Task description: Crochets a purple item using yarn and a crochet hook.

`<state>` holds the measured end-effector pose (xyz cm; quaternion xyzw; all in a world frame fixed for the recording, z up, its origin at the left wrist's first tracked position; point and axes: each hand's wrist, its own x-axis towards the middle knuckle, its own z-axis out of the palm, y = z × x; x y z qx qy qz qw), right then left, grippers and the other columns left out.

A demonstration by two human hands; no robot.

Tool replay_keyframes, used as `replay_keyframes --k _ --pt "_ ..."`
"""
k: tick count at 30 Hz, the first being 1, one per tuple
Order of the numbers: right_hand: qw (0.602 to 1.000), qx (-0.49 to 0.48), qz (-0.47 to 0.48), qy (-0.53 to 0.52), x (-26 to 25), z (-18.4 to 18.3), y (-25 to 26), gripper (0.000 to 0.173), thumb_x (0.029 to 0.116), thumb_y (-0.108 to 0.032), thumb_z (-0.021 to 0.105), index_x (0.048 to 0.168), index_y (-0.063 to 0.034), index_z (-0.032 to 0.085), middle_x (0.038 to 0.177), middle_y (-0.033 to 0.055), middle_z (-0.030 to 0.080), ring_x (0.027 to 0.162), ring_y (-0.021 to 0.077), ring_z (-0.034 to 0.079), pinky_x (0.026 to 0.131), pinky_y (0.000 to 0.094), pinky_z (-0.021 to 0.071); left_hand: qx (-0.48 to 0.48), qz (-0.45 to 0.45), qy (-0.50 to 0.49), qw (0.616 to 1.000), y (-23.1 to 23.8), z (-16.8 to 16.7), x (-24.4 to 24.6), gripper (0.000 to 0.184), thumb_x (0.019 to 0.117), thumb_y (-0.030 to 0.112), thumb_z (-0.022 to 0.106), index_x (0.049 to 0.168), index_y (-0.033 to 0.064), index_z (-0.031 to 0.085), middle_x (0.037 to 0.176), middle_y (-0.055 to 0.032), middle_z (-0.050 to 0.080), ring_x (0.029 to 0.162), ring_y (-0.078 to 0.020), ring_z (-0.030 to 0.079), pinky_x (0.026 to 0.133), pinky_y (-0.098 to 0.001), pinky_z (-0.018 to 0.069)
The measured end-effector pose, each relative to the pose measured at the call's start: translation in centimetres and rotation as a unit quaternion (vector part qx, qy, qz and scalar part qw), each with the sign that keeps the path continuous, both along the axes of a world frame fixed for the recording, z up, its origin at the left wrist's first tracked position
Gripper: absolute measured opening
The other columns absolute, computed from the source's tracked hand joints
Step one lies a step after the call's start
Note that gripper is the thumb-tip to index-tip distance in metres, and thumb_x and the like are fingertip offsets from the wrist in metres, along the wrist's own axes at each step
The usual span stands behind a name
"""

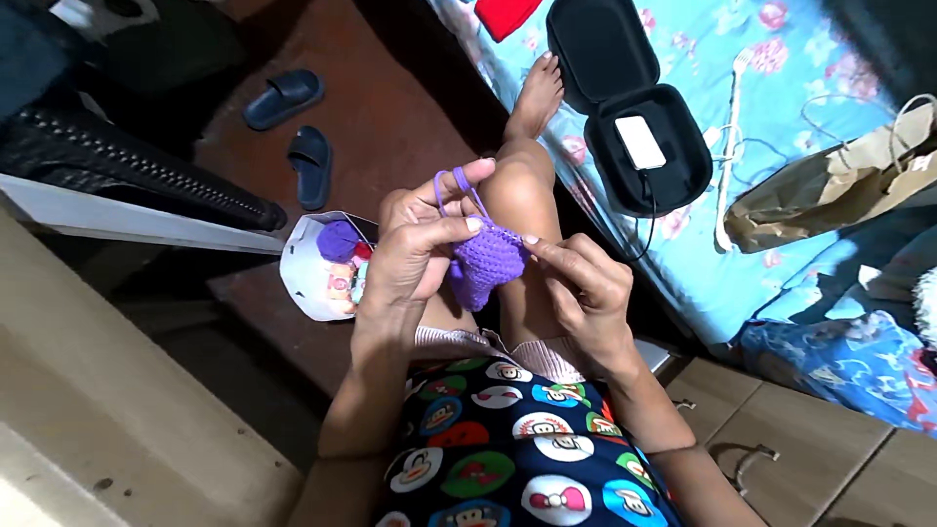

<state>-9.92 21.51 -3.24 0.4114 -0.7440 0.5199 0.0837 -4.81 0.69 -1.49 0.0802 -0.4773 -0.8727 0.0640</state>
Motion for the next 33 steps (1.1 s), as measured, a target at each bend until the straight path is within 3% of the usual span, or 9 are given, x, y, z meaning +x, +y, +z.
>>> replay_keyframes --k 5,8,14,19,23,26,28,30,33 --pt "0.979 -0.065 0.042 -0.189 0.0 0.2 0.1 0.026 0.0885 0.008 0.061 0.109 0.0048 0.076 0.081 0.0048 0.062 0.070 0.0027 0.058 0.063 0.0144 0.0501 0.042 -0.028 0.003 0.999 0.0 -0.2 0.1 0.043 0.0876 -0.007 0.055 0.127 0.0060 0.067 0.087 0.0027 0.074 0.076 -0.0041 0.069 0.074 -0.0211 0.0593" --pt "0.958 -0.072 0.048 -0.275 0.0 0.6 0.2 0.025 0.0903 0.009 0.062 0.111 0.0040 0.076 0.092 0.0052 0.071 0.082 0.0033 0.065 0.074 0.0166 0.0554 0.021 -0.021 0.004 1.000 0.2 -0.2 0.1 0.045 0.0880 -0.008 0.055 0.130 0.0047 0.064 0.089 0.0034 0.074 0.076 -0.0039 0.069 0.073 -0.0207 0.0594" --pt "0.971 -0.037 0.018 -0.237 0.2 0.4 -0.1 0.027 0.0906 0.008 0.060 0.112 0.0040 0.075 0.092 0.0069 0.070 0.081 0.0048 0.065 0.072 0.0167 0.0547 -0.157 0.039 0.013 0.987 0.8 0.4 0.4 0.073 0.0825 -0.011 0.065 0.151 -0.0026 0.041 0.093 0.0015 0.075 0.082 -0.0087 0.072 0.079 -0.0236 0.0612" --pt "0.950 -0.056 0.026 -0.305 0.2 1.0 -0.3 0.024 0.0934 0.008 0.061 0.113 0.0047 0.073 0.108 0.0092 0.074 0.094 0.0067 0.070 0.083 0.0210 0.0590 -0.245 0.119 0.035 0.962 1.9 0.4 0.3 0.070 0.0826 -0.014 0.067 0.148 -0.0063 0.044 0.090 0.0025 0.074 0.077 -0.0056 0.070 0.074 -0.0198 0.0595" --pt "0.992 0.002 -0.012 -0.123 0.3 1.0 -0.9 0.024 0.0922 0.004 0.059 0.112 0.0055 0.073 0.097 0.0116 0.073 0.086 0.0109 0.069 0.076 0.0235 0.0580 -0.369 0.147 0.042 0.917 4.1 0.8 0.9 0.066 0.0865 -0.009 0.066 0.149 0.0001 0.047 0.101 0.0026 0.071 0.082 -0.0012 0.067 0.072 -0.0146 0.0559" --pt "0.996 0.019 -0.031 -0.085 0.1 1.3 -1.3 0.025 0.0905 0.002 0.059 0.110 0.0043 0.074 0.092 0.0106 0.072 0.082 0.0125 0.069 0.070 0.0255 0.0567 -0.463 0.201 0.100 0.858 5.0 -0.6 0.7 0.050 0.0885 -0.006 0.064 0.137 -0.0077 0.056 0.104 -0.0078 0.072 0.088 -0.0065 0.068 0.080 -0.0214 0.0571" --pt "0.969 -0.036 0.011 -0.245 0.0 2.0 -1.2 0.021 0.0947 0.004 0.061 0.114 0.0042 0.071 0.099 0.0078 0.072 0.086 0.0062 0.068 0.076 0.0196 0.0576 -0.454 0.231 0.141 0.849 5.4 -1.3 0.5 0.043 0.0914 -0.004 0.063 0.134 -0.0090 0.059 0.101 -0.0088 0.072 0.090 -0.0083 0.069 0.083 -0.0247 0.0577" --pt "0.900 -0.119 0.049 -0.417 -0.2 2.3 -1.0 0.023 0.0925 0.006 0.062 0.115 0.0015 0.066 0.083 0.0038 0.065 0.066 0.0039 0.059 0.058 0.0164 0.0506 -0.385 0.228 0.143 0.883 5.7 -1.2 0.7 0.046 0.0929 -0.004 0.065 0.139 -0.0037 0.057 0.105 -0.0025 0.072 0.092 -0.0063 0.069 0.084 -0.0238 0.0586" --pt "0.906 -0.138 0.027 -0.400 0.3 2.0 -1.0 0.023 0.0911 0.008 0.063 0.113 0.0010 0.064 0.079 0.0022 0.063 0.063 0.0025 0.057 0.056 0.0148 0.0491 -0.263 0.194 0.120 0.937 5.5 -0.6 0.6 0.055 0.0914 -0.008 0.065 0.145 0.0025 0.052 0.108 0.0020 0.071 0.092 -0.0073 0.069 0.083 -0.0241 0.0591"
